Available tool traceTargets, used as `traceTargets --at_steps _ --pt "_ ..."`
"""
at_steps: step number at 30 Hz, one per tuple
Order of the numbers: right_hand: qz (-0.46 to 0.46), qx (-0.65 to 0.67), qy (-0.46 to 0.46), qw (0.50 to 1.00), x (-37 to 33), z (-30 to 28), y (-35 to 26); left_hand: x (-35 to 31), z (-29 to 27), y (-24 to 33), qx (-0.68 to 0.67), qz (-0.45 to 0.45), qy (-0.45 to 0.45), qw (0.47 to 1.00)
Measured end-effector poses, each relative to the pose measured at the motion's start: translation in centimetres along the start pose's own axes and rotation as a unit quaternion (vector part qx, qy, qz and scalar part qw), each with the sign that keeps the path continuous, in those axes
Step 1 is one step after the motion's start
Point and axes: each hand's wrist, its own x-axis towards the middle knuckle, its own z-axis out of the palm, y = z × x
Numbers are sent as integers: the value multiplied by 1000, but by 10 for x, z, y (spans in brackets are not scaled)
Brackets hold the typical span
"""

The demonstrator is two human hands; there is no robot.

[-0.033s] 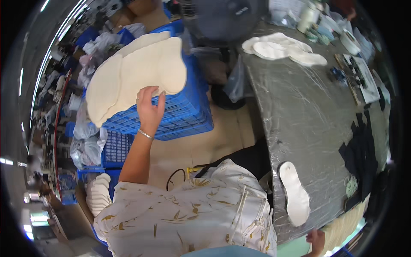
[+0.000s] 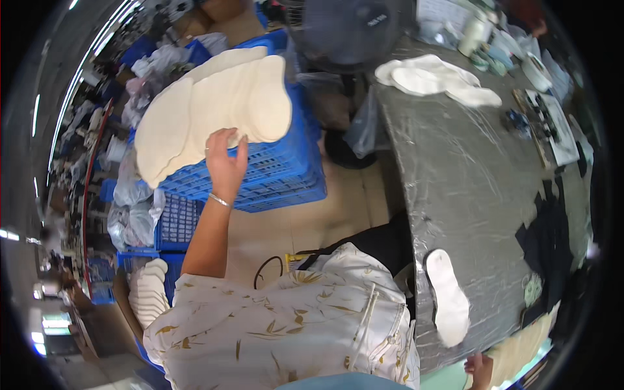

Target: The person is assembling shoe insoles by applying a fluffy white lining to a tan insole base.

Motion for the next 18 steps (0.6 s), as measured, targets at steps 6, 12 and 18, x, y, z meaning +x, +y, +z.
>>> traceTargets --at_steps 6,12,18 --pt "-20 67 162 984 6 -34 -11 -20 -75 -107 162 -50 91 981" --pt "-60 -25 136 989 -3 -9 -70 -26 -98 -179 117 -25 -23 993" --pt "-163 15 162 973 23 5 -76 -20 -132 -193 149 -4 -41 988"
